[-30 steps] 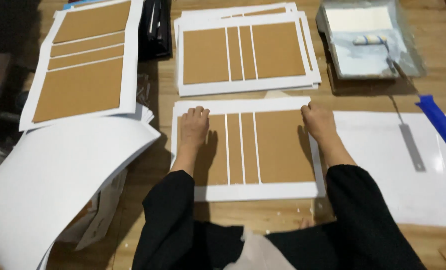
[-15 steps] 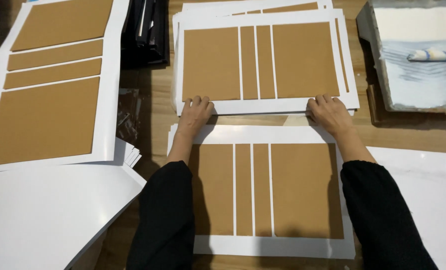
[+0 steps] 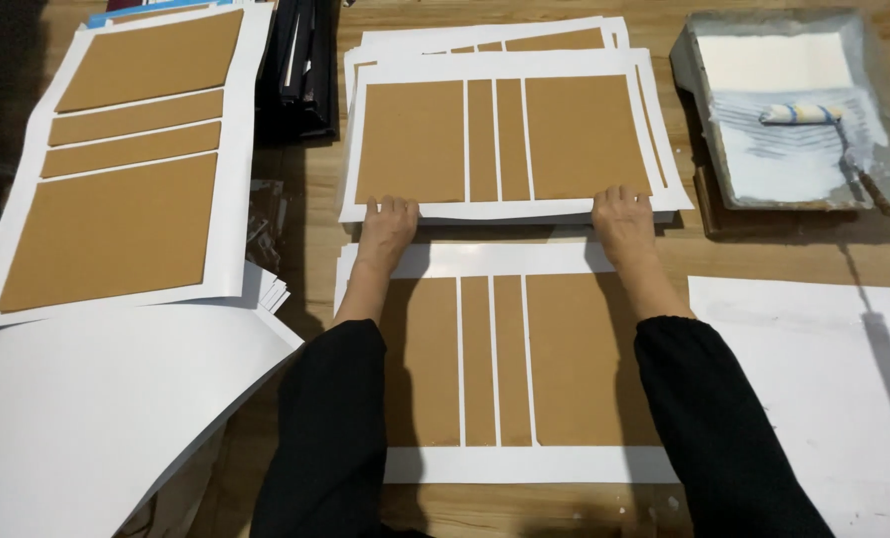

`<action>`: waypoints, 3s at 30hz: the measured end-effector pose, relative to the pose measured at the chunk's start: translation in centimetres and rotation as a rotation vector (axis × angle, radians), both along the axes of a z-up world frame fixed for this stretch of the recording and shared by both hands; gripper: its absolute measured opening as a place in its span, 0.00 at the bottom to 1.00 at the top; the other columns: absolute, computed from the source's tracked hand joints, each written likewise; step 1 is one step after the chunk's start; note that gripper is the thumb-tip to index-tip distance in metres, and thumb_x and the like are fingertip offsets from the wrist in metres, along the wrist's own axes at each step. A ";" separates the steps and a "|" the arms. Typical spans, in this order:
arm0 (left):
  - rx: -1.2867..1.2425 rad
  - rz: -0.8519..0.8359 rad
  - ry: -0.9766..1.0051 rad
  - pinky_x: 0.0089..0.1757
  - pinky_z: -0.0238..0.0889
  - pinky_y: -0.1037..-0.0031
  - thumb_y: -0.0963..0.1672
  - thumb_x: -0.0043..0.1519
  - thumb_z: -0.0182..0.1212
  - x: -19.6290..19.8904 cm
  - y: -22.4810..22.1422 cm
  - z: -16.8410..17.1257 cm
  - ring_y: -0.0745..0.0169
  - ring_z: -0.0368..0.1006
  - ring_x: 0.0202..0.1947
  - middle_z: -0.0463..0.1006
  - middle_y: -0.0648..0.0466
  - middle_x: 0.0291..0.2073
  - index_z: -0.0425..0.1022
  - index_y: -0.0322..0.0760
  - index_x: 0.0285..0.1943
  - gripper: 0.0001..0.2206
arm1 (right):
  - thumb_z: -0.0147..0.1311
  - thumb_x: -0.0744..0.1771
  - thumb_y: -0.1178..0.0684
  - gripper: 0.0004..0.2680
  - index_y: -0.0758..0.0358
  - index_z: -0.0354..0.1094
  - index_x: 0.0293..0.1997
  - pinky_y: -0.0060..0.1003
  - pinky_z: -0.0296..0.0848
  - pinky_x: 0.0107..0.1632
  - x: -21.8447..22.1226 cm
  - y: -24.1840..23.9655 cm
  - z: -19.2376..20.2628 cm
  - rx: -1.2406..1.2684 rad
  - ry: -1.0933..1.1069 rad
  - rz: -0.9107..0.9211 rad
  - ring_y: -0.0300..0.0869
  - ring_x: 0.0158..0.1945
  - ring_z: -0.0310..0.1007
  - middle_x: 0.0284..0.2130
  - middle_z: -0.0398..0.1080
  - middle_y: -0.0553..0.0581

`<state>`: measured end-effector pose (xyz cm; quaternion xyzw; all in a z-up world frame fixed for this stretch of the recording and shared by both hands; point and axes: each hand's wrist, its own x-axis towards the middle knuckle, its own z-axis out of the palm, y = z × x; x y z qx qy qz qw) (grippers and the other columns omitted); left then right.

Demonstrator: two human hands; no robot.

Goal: Applying glue to cardboard strips with a roller and assembling them onto a backing sheet at a print shop.

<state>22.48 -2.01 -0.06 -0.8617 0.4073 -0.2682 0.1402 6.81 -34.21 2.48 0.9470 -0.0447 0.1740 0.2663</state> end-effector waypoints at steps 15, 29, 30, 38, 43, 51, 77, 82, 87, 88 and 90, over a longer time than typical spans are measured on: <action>-0.317 0.168 0.486 0.42 0.58 0.66 0.44 0.45 0.61 -21.0 11.9 6.1 0.62 0.66 0.33 0.68 0.60 0.26 0.70 0.47 0.29 0.06 | 0.52 0.57 0.59 0.06 0.55 0.61 0.30 0.34 0.70 0.30 -22.6 8.3 2.9 0.468 0.305 -0.058 0.41 0.26 0.70 0.25 0.62 0.48; -1.012 0.238 0.861 0.28 0.58 0.78 0.37 0.58 0.59 -35.7 17.9 10.9 0.64 0.64 0.21 0.74 0.50 0.25 0.75 0.26 0.35 0.02 | 0.52 0.64 0.53 0.09 0.68 0.65 0.24 0.33 0.53 0.21 -47.5 10.9 15.8 0.952 -0.582 -0.594 0.40 0.14 0.49 0.11 0.56 0.53; -1.139 0.338 0.842 0.25 0.55 0.82 0.37 0.65 0.58 -36.6 18.8 11.6 0.68 0.61 0.18 0.73 0.49 0.23 0.74 0.20 0.35 0.07 | 0.48 0.69 0.49 0.19 0.75 0.58 0.18 0.34 0.50 0.21 -51.0 9.3 15.4 0.888 -0.718 -0.703 0.40 0.15 0.42 0.10 0.47 0.53; -0.738 0.375 0.606 0.47 0.62 0.79 0.35 0.67 0.41 -35.4 21.2 7.9 0.59 0.66 0.26 0.67 0.48 0.20 0.63 0.29 0.23 0.16 | 0.51 0.61 0.54 0.08 0.68 0.71 0.35 0.43 0.67 0.36 -65.7 -2.6 5.8 0.720 -0.495 -1.097 0.58 0.31 0.68 0.30 0.70 0.66; -0.974 0.229 0.380 0.45 0.61 0.63 0.30 0.64 0.47 -40.7 13.6 19.3 0.46 0.64 0.42 0.63 0.37 0.42 0.60 0.20 0.51 0.08 | 0.55 0.59 0.45 0.09 0.59 0.73 0.28 0.42 0.67 0.39 -64.8 -1.5 5.0 0.956 0.149 -1.321 0.52 0.33 0.69 0.26 0.71 0.59; -1.385 0.163 0.760 0.34 0.59 0.80 0.37 0.67 0.48 -35.5 17.0 8.8 0.66 0.63 0.32 0.70 0.46 0.39 0.66 0.25 0.48 0.05 | 0.39 0.62 0.47 0.14 0.69 0.63 0.40 0.50 0.65 0.36 -59.1 11.5 -5.4 1.204 0.219 -0.845 0.62 0.35 0.67 0.33 0.67 0.71; -0.239 0.344 0.838 0.57 0.21 0.46 0.50 0.61 0.33 -23.1 7.2 -2.2 0.53 0.33 0.67 0.39 0.56 0.68 0.40 0.54 0.69 0.24 | 0.55 0.60 0.62 0.03 0.58 0.66 0.28 0.38 0.66 0.34 -3.8 16.6 -6.2 0.839 -0.071 0.018 0.46 0.31 0.64 0.24 0.59 0.51; -0.220 0.345 0.856 0.57 0.21 0.45 0.51 0.61 0.30 -22.9 7.3 -2.6 0.52 0.31 0.67 0.36 0.57 0.68 0.38 0.54 0.69 0.24 | 0.49 0.62 0.62 0.05 0.58 0.62 0.25 0.34 0.64 0.30 -14.8 25.1 -0.6 0.947 -0.096 0.113 0.45 0.25 0.60 0.19 0.55 0.50; -0.214 0.330 0.860 0.57 0.18 0.45 0.50 0.62 0.27 -22.9 7.3 -2.8 0.53 0.28 0.67 0.33 0.57 0.68 0.36 0.54 0.69 0.24 | 0.50 0.61 0.62 0.02 0.61 0.66 0.30 0.39 0.66 0.33 -9.9 24.0 -2.1 0.914 0.025 0.093 0.49 0.32 0.65 0.25 0.61 0.55; -0.210 0.330 0.859 0.57 0.18 0.45 0.50 0.62 0.27 -22.9 7.2 -2.8 0.53 0.28 0.67 0.33 0.57 0.68 0.36 0.54 0.69 0.24 | 0.50 0.61 0.62 0.02 0.61 0.66 0.30 0.39 0.66 0.33 -6.8 22.8 -3.5 0.918 0.024 0.091 0.49 0.32 0.65 0.25 0.61 0.55; -0.190 0.334 0.853 0.57 0.17 0.45 0.50 0.62 0.28 -22.9 7.1 -2.7 0.52 0.27 0.67 0.33 0.56 0.68 0.36 0.53 0.69 0.24 | 0.54 0.59 0.62 0.02 0.61 0.67 0.28 0.37 0.66 0.32 -0.5 20.4 -6.3 0.852 -0.135 0.165 0.48 0.30 0.64 0.25 0.61 0.54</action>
